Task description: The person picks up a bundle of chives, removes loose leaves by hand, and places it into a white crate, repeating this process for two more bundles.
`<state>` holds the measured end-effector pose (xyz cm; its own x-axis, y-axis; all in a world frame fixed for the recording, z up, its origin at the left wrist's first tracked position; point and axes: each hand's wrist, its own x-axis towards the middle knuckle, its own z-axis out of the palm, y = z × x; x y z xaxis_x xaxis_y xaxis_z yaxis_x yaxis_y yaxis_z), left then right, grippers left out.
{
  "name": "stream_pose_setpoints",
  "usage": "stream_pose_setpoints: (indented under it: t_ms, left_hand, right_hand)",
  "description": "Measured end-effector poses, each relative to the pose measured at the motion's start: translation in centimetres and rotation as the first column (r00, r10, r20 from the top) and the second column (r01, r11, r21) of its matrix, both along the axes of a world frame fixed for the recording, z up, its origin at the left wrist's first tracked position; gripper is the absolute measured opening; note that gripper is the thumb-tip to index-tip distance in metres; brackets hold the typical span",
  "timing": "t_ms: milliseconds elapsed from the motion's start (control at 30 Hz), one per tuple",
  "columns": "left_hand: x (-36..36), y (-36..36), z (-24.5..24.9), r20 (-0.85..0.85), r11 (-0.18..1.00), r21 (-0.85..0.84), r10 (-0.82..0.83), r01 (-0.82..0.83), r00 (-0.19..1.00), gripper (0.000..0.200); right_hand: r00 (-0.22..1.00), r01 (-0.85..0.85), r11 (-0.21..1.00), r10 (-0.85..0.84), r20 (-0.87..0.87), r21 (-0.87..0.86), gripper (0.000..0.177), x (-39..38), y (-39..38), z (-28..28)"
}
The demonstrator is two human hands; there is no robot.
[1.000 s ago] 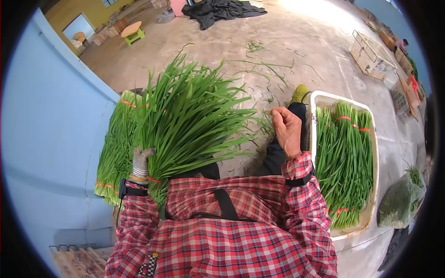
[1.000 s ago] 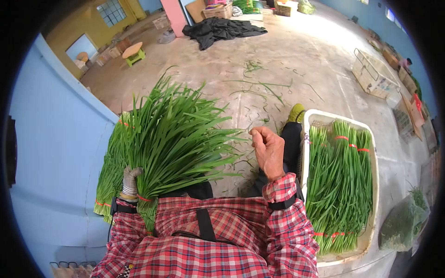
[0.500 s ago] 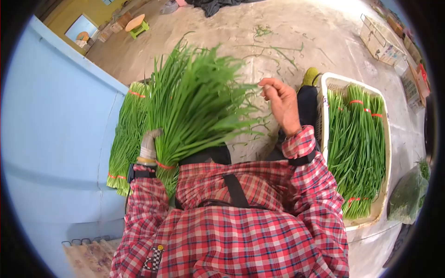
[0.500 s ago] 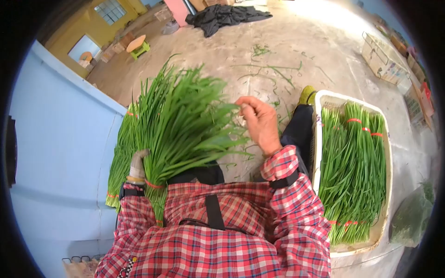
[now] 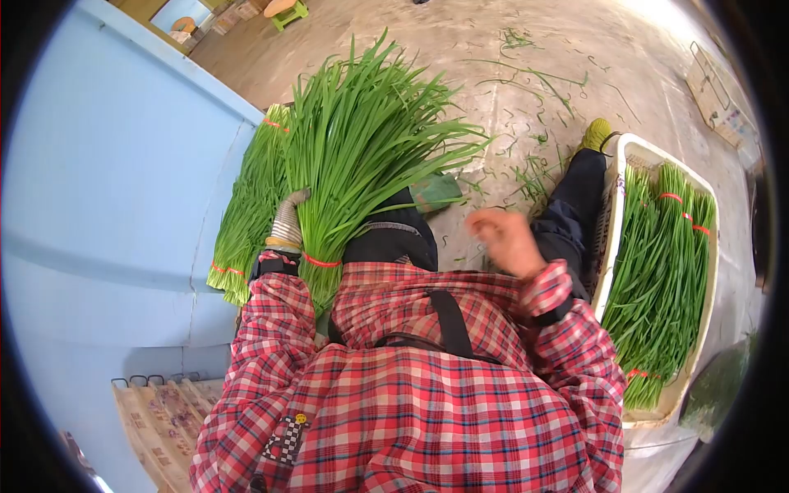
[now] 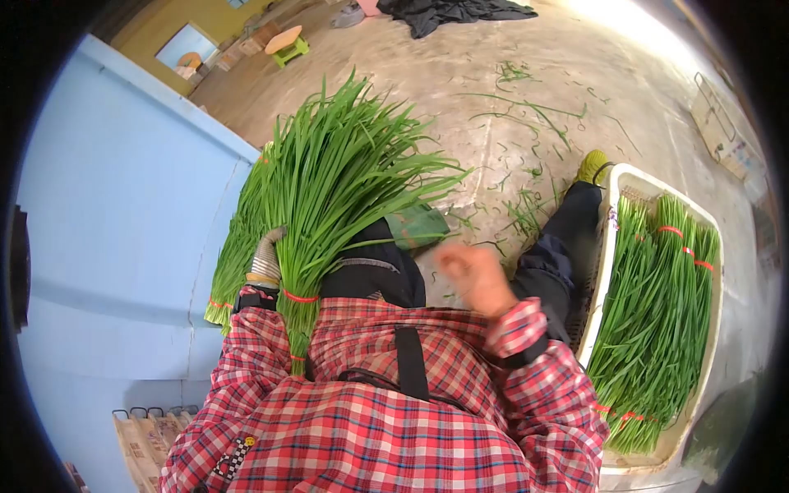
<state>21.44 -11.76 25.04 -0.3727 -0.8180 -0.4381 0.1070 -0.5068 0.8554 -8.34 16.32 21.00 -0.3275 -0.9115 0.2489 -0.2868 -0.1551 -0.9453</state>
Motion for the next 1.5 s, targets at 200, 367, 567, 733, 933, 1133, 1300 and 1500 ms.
stream_pose_setpoints:
  t_ms: [200, 367, 567, 733, 933, 1133, 1300, 1500]
  left_hand:
    - [0.3, -1.0, -1.0, -0.179, 0.981, 0.049, -0.177, 0.189, 0.968, 0.041]
    - [0.9, -1.7, -2.0, -0.224, 0.971, 0.058, -0.213, 0.231, 0.951, 0.044]
    - [0.7, -0.6, 0.0, -0.184, 0.981, 0.076, -0.161, 0.177, 0.970, 0.047]
    - [-0.8, 1.9, 1.4, 0.126, 0.893, -0.441, -0.045, 0.097, 0.991, 0.035]
    - [-0.8, 1.9, 0.7, 0.124, 0.883, -0.470, 0.061, 0.004, 0.990, 0.023]
    - [-0.6, 2.5, 1.5, 0.097, 0.891, -0.453, 0.009, 0.036, 0.995, 0.028]
    - [-0.6, 2.4, 1.0, 0.121, 0.900, -0.435, 0.020, 0.035, 0.992, 0.031]
    - [0.0, 2.2, 0.4, 0.030, 0.882, -0.470, 0.028, -0.010, 0.999, 0.028]
  right_hand:
    - [0.885, -0.382, 0.903, 0.418, -0.202, 0.196, 0.019, 6.5, -1.0, -0.4]
    - [0.917, -0.316, 0.926, 0.354, -0.184, 0.207, 0.023, 4.8, -1.0, -2.1]
    - [0.916, -0.191, 0.959, 0.097, -0.389, -0.211, 0.034, 6.8, -3.3, 4.2]
    - [0.815, -0.163, 0.979, 0.062, -0.576, -0.125, 0.055, 9.4, -9.6, 8.7]
    - [0.701, -0.010, 0.988, 0.116, -0.704, 0.153, 0.068, 9.0, -8.7, 3.4]
    - [0.639, 0.033, 0.978, 0.139, -0.757, 0.208, 0.068, 10.4, -6.1, 2.8]
    - [0.613, 0.047, 0.970, 0.160, -0.774, 0.238, 0.068, 10.9, -5.6, 2.7]
    - [0.599, 0.021, 0.983, 0.135, -0.789, 0.184, 0.068, 10.8, -5.6, 2.7]
